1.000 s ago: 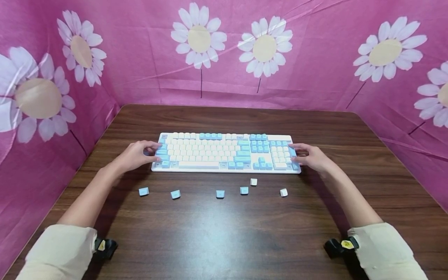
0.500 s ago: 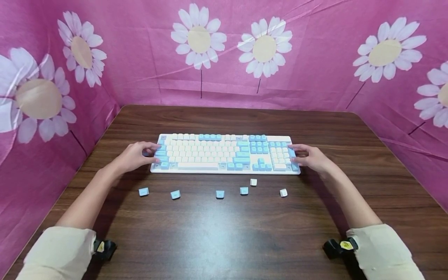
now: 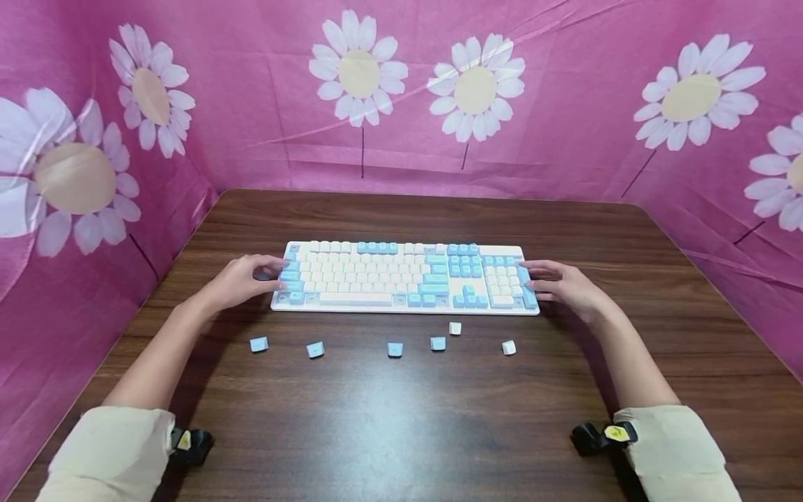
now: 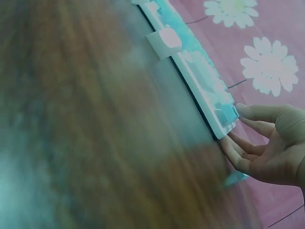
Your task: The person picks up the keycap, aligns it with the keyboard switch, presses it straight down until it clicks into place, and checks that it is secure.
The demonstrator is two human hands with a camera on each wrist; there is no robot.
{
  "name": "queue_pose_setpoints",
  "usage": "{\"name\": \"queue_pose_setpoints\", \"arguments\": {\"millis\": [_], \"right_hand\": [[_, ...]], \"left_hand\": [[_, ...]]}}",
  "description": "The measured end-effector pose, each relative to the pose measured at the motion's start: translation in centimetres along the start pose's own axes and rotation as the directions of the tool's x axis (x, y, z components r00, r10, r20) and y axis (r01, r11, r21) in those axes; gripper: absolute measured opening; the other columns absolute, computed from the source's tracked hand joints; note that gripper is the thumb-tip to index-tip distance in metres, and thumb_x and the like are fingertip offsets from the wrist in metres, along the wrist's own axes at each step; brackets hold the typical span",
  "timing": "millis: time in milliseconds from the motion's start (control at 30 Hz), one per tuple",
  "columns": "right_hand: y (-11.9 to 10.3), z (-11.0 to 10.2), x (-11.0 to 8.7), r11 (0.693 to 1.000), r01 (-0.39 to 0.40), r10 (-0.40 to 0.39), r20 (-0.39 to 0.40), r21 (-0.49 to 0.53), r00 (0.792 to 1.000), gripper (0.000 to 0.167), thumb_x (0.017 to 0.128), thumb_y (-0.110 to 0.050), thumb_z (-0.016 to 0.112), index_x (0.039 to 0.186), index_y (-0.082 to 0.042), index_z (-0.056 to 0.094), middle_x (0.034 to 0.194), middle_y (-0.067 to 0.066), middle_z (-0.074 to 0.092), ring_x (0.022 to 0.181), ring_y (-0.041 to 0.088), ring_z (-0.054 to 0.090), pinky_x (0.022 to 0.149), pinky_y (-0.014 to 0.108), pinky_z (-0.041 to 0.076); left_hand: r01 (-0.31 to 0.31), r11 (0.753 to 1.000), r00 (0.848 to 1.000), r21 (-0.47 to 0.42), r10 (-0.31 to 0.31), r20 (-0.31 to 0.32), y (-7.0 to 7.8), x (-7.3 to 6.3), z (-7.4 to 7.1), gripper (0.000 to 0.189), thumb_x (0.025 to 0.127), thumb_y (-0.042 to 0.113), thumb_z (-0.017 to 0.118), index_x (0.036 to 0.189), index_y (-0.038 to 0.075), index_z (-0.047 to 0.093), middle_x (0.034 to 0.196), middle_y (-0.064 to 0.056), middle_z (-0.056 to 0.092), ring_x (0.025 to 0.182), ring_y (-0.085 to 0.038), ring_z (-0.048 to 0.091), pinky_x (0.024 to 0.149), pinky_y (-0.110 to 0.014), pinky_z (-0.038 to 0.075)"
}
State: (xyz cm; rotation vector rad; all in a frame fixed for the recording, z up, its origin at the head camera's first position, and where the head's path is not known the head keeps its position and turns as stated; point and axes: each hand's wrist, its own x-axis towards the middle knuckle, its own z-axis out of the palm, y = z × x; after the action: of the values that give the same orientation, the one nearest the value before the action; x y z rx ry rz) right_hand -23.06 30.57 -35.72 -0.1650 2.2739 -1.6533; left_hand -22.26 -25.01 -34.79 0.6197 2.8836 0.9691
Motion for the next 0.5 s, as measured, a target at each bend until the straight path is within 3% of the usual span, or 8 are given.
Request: {"name": "queue_pose_setpoints", "arguments": {"millis": [500], "right_hand": [[1.02,-0.26,0.27,0.999,0.01,-0.009,-0.017,0.051,1.0,0.059,0.087,-0.01,0.065,0.135,0.006,0.035,0.13,0.023,0.035,0.094,0.008,0.056,0.081,0.027,0.046]], "left_hand": [[0.058,0.998,0.987,-0.032,-0.062,-0.148,-0.42,-0.26,-0.5,0.034,0.086,0.015,0.067,0.112,-0.004,0.061,0.111,-0.023,0.058,0.106,-0.036,0.049,0.088,-0.049,0.036]]}}
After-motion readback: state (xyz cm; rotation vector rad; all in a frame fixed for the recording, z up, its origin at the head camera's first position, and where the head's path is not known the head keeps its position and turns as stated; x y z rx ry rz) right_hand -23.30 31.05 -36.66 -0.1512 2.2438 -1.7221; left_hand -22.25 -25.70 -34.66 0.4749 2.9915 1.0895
